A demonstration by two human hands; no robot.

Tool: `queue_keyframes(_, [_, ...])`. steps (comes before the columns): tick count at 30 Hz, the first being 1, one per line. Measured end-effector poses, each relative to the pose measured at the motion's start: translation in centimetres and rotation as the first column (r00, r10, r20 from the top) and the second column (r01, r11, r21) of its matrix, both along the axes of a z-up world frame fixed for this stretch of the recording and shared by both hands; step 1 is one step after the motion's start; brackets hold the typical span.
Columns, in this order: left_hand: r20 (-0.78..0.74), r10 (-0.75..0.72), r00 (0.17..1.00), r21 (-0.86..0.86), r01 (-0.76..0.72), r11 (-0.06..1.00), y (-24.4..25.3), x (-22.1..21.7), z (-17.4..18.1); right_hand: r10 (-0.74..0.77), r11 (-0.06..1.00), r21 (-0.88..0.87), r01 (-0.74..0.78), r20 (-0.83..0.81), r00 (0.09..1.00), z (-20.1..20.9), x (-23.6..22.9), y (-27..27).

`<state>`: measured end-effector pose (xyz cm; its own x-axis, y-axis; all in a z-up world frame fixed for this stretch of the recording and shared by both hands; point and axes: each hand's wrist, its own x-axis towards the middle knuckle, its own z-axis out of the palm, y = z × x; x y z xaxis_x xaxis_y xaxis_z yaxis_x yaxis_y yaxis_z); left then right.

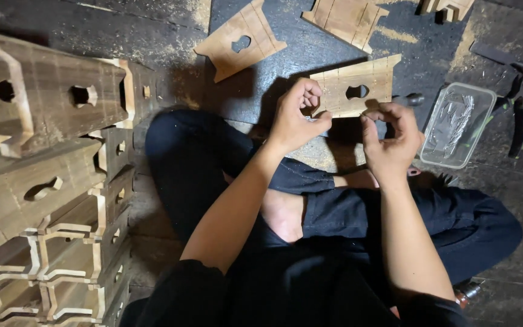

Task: Assembling small wooden boxes or lanterns by nailing pre-cut pieces together using a hammer.

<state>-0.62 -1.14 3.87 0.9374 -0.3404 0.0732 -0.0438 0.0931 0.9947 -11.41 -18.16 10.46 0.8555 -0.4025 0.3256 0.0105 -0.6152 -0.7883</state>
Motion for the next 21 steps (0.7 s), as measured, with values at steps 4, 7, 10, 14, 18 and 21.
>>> queue_keyframes(4, [0.002, 0.006, 1.000, -0.034, -0.006, 0.999, -0.3, 0.0, 0.0, -0.010, 0.993, -0.119, 0.012, 0.018, 1.000, -0.8, -0.3, -0.7])
queue_keyframes(7, [0.026, 0.010, 1.000, -0.017, -0.010, 1.000, -0.3, 0.0, 0.0, -0.007, 0.988, -0.154, 0.009, 0.012, 1.000, -0.9, -0.4, -1.1])
queue_keyframes(10, [0.057, 0.012, 0.998, -0.008, -0.011, 1.000, -0.4, -0.1, 0.3, 0.035, 0.985, -0.169, -0.033, 0.009, 0.999, -0.8, -0.4, -1.2])
queue_keyframes(14, [0.083, 0.020, 0.996, -0.021, -0.018, 1.000, -0.3, 0.0, 0.4, 0.030, 0.987, -0.155, -0.030, 0.003, 1.000, -0.3, 0.0, -0.9])
queue_keyframes(18, [0.097, 0.021, 0.995, -0.053, -0.016, 0.998, -0.4, 0.1, 0.8, 0.021, 0.994, -0.103, -0.021, 0.003, 1.000, -0.5, -0.1, -1.6])
queue_keyframes(21, [0.099, 0.027, 0.995, -0.039, -0.023, 0.999, -0.4, 0.1, 0.5, 0.015, 0.995, -0.102, -0.016, -0.010, 1.000, 0.5, 0.1, -1.1])
